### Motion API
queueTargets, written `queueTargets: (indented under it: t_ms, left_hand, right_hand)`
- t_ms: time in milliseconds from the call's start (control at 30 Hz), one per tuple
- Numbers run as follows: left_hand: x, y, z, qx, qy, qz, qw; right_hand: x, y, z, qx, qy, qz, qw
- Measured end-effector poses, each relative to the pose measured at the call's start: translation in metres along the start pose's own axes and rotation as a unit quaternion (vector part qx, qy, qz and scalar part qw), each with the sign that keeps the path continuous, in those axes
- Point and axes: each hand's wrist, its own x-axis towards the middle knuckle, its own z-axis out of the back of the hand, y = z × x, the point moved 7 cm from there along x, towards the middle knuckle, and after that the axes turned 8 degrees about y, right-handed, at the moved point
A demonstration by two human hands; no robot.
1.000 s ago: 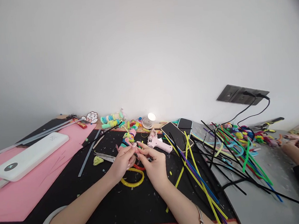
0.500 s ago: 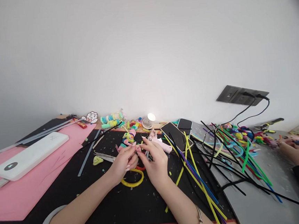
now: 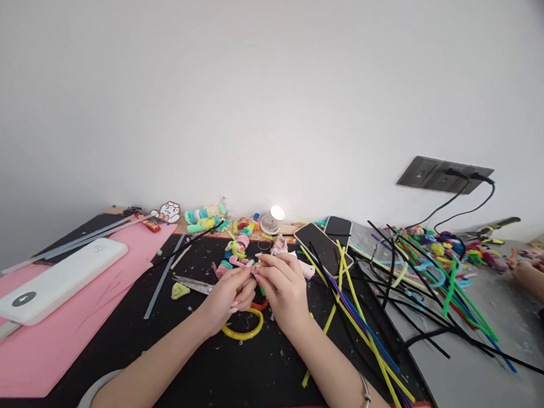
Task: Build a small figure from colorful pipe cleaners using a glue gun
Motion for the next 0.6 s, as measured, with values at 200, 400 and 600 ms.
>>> queueTargets:
  t_ms: [200,400,600]
  left_hand:
    - [0.000,-0.002,0.002,0.028,0.012,-0.002,1.000]
    - [-0.001,-0.019,0.015,0.167,-0.109,-0.028,0.979]
    - [0.000,-0.017,0.020,0.154,-0.131,-0.031,0.979]
  right_hand:
    - [0.000,-0.001,-0.001,0.016,0.019,0.006,1.000]
    - [0.000,-0.009,0.002,0.036,0.007,-0.004,0.999]
    - [0.000,-0.014,-0.006,0.045,0.063,-0.016,0.997]
